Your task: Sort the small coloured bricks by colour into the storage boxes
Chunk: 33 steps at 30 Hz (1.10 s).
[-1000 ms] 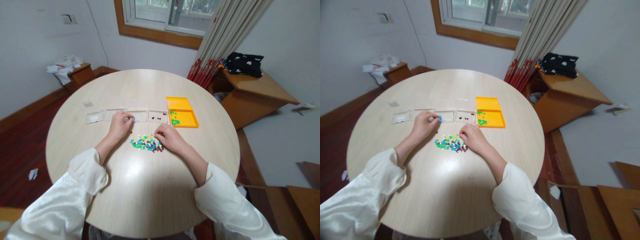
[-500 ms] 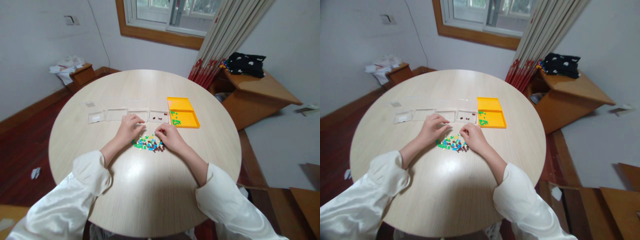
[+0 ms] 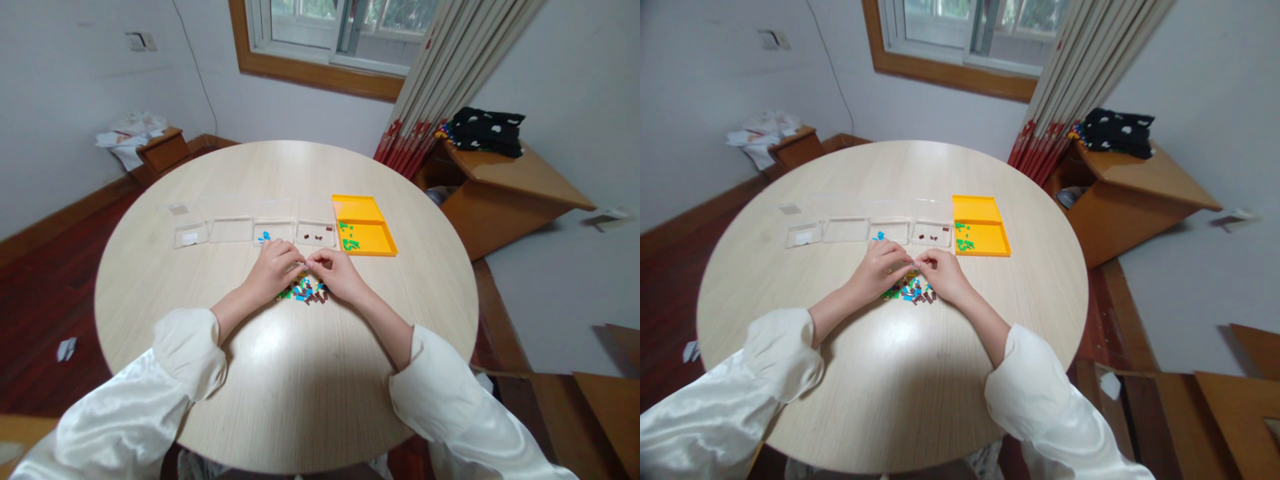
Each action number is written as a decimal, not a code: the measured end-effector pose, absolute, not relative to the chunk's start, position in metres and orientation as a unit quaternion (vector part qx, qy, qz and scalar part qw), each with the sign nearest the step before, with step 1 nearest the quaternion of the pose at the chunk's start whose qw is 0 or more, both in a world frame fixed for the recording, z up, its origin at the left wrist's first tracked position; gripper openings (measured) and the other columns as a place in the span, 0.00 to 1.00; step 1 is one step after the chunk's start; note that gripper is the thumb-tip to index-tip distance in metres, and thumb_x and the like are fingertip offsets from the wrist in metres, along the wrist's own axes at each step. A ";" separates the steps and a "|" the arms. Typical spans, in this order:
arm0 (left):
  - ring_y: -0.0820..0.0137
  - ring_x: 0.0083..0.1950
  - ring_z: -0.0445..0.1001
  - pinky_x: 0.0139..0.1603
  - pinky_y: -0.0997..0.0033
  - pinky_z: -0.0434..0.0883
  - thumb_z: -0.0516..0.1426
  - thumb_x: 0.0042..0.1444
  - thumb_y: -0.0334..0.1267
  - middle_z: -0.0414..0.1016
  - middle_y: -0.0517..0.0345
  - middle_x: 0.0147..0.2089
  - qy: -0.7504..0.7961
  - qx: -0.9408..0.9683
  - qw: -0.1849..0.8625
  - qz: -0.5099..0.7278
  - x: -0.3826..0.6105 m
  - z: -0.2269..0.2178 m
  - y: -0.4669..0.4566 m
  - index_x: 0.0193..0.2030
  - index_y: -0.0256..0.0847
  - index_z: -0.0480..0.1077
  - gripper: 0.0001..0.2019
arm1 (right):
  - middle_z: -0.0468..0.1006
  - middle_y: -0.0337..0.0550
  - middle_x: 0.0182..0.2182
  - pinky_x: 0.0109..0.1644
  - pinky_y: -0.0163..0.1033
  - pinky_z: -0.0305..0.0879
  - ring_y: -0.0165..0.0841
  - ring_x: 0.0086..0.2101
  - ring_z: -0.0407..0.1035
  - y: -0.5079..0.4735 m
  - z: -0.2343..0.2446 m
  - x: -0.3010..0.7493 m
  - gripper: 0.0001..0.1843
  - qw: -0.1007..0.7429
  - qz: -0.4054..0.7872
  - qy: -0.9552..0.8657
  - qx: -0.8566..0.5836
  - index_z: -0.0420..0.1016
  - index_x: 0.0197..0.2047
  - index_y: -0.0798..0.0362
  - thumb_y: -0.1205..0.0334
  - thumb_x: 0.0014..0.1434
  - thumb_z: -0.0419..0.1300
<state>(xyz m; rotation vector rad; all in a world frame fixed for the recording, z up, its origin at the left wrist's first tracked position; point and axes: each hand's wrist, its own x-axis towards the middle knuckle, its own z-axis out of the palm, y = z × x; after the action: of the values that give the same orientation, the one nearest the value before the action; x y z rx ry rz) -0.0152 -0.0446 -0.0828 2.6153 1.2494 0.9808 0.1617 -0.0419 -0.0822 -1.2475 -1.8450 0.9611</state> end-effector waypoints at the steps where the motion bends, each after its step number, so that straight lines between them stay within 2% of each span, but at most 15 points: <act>1: 0.67 0.38 0.67 0.42 0.64 0.59 0.56 0.59 0.39 0.73 0.57 0.34 0.413 0.852 0.044 0.318 -0.015 -0.082 -0.045 0.32 0.41 0.72 0.07 | 0.77 0.41 0.27 0.36 0.35 0.62 0.29 0.30 0.67 -0.042 -0.082 0.162 0.07 0.349 0.387 -0.706 -0.479 0.77 0.30 0.56 0.65 0.55 0.58; 8: 0.66 0.38 0.70 0.45 0.62 0.61 0.56 0.58 0.38 0.76 0.57 0.32 0.440 0.833 0.088 0.323 -0.017 -0.077 -0.047 0.33 0.42 0.72 0.06 | 0.81 0.43 0.33 0.43 0.38 0.66 0.32 0.36 0.72 -0.041 -0.077 0.164 0.08 0.361 0.460 -0.670 -0.456 0.79 0.33 0.55 0.65 0.55 0.58; 14: 0.66 0.37 0.70 0.45 0.62 0.61 0.57 0.57 0.34 0.77 0.58 0.32 0.442 0.825 0.100 0.338 -0.017 -0.079 -0.047 0.32 0.41 0.72 0.04 | 0.81 0.44 0.35 0.43 0.38 0.66 0.32 0.36 0.73 -0.041 -0.076 0.164 0.08 0.351 0.448 -0.681 -0.461 0.79 0.34 0.55 0.66 0.55 0.58; 21: 0.65 0.39 0.70 0.46 0.63 0.61 0.56 0.54 0.31 0.77 0.57 0.34 0.506 0.781 0.069 0.359 -0.028 -0.078 -0.036 0.31 0.41 0.71 0.03 | 0.79 0.44 0.30 0.40 0.38 0.63 0.31 0.32 0.70 -0.036 -0.070 0.181 0.06 0.286 0.242 -0.774 -0.510 0.78 0.33 0.56 0.71 0.52 0.60; 26: 0.64 0.37 0.70 0.45 0.62 0.62 0.56 0.52 0.32 0.77 0.57 0.33 0.587 0.722 0.051 0.363 -0.049 -0.077 -0.020 0.30 0.41 0.72 0.04 | 0.75 0.39 0.23 0.33 0.33 0.60 0.27 0.26 0.67 -0.032 -0.071 0.192 0.04 0.249 0.259 -0.786 -0.504 0.76 0.28 0.56 0.71 0.51 0.60; 33: 0.66 0.35 0.70 0.44 0.62 0.62 0.56 0.50 0.34 0.77 0.58 0.31 0.626 0.681 0.054 0.377 -0.064 -0.079 -0.005 0.28 0.41 0.73 0.05 | 0.75 0.38 0.22 0.30 0.31 0.60 0.26 0.25 0.67 -0.036 -0.068 0.191 0.03 0.218 0.310 -0.783 -0.493 0.76 0.28 0.56 0.71 0.49 0.61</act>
<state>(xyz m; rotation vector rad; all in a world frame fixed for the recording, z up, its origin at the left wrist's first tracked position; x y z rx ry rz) -0.0639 -0.0049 -0.0785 2.0671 1.9009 1.1452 0.1906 -0.0360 -0.0680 -1.3660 -2.1671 0.8578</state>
